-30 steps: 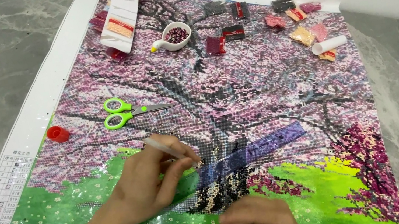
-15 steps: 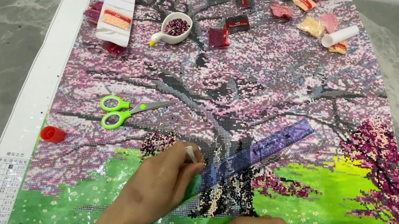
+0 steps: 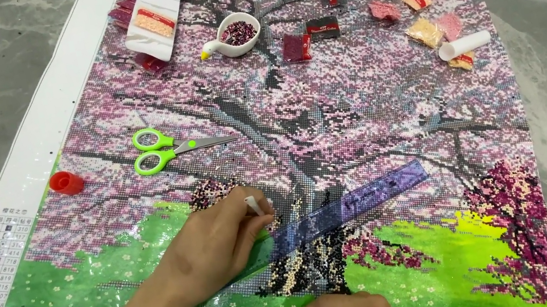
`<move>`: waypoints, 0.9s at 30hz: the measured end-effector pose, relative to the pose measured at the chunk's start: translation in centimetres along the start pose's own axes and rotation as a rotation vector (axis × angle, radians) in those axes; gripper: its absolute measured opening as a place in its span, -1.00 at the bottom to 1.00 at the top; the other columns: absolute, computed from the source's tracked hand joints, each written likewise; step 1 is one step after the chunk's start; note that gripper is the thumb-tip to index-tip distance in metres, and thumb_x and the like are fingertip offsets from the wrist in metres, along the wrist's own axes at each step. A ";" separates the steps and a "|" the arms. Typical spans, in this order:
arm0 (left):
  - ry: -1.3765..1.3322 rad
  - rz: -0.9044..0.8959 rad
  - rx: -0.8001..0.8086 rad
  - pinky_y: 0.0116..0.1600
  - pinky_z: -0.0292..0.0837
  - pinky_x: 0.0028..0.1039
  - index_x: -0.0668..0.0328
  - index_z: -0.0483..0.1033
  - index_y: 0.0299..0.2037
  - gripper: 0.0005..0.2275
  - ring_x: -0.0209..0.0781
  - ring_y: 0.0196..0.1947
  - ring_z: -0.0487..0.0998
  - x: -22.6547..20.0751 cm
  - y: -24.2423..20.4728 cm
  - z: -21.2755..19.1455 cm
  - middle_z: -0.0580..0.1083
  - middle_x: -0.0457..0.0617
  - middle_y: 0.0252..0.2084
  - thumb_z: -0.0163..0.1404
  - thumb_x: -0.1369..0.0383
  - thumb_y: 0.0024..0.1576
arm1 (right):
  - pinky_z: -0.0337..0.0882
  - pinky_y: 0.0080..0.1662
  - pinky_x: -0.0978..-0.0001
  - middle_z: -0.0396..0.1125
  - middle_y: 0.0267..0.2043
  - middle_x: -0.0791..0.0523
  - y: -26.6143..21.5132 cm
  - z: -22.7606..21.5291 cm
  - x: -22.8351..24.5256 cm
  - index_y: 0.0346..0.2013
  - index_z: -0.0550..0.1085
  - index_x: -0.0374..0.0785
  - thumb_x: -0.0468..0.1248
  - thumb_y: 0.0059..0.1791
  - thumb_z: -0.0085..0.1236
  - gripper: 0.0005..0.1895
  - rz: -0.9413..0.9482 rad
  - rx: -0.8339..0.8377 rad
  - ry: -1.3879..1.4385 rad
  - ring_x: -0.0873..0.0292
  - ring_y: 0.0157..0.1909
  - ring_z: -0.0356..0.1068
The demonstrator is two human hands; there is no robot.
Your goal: Placing small resin diamonds onto a sticky canvas to create a picture, using a pen tool and a ruler for alignment.
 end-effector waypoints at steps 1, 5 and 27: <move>-0.001 0.000 0.000 -0.62 0.37 -0.52 0.17 0.32 -0.17 -0.93 -0.26 -0.62 0.53 0.0 0.0 0.0 0.53 -0.06 -0.42 -0.08 0.42 0.20 | 0.49 0.02 0.43 0.42 -0.10 0.06 -0.1 0.1 -0.1 -0.18 0.47 -0.45 -0.32 0.08 -0.07 -0.78 0.001 0.000 0.000 0.04 -0.07 0.43; -0.002 -0.026 0.015 -0.62 0.32 -0.50 0.14 0.32 -0.18 -0.94 -0.27 -0.66 0.49 -0.1 0.0 -0.1 0.52 -0.08 -0.44 -0.09 0.41 0.21 | 0.48 0.03 0.41 0.41 -0.08 0.03 -0.1 0.1 -0.1 -0.20 0.46 -0.46 -0.33 0.09 -0.09 -0.78 -0.035 0.017 -0.036 0.01 -0.06 0.42; -0.029 0.020 0.070 -0.62 0.36 -0.52 0.17 0.30 -0.22 -0.98 -0.26 -0.63 0.46 -0.3 0.0 0.0 0.48 -0.07 -0.42 -0.13 0.45 0.22 | 0.49 -0.10 0.38 0.37 -0.18 -0.06 -0.6 0.3 -1.1 -0.12 0.50 -0.38 -0.39 0.02 0.08 -0.83 0.057 -0.060 0.116 0.07 -0.19 0.48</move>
Point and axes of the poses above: each hand's wrist, its own y-axis towards the middle knuckle, its own z-axis out of the palm, x = y × z, the point moved 2 cm from there along y, towards the middle knuckle
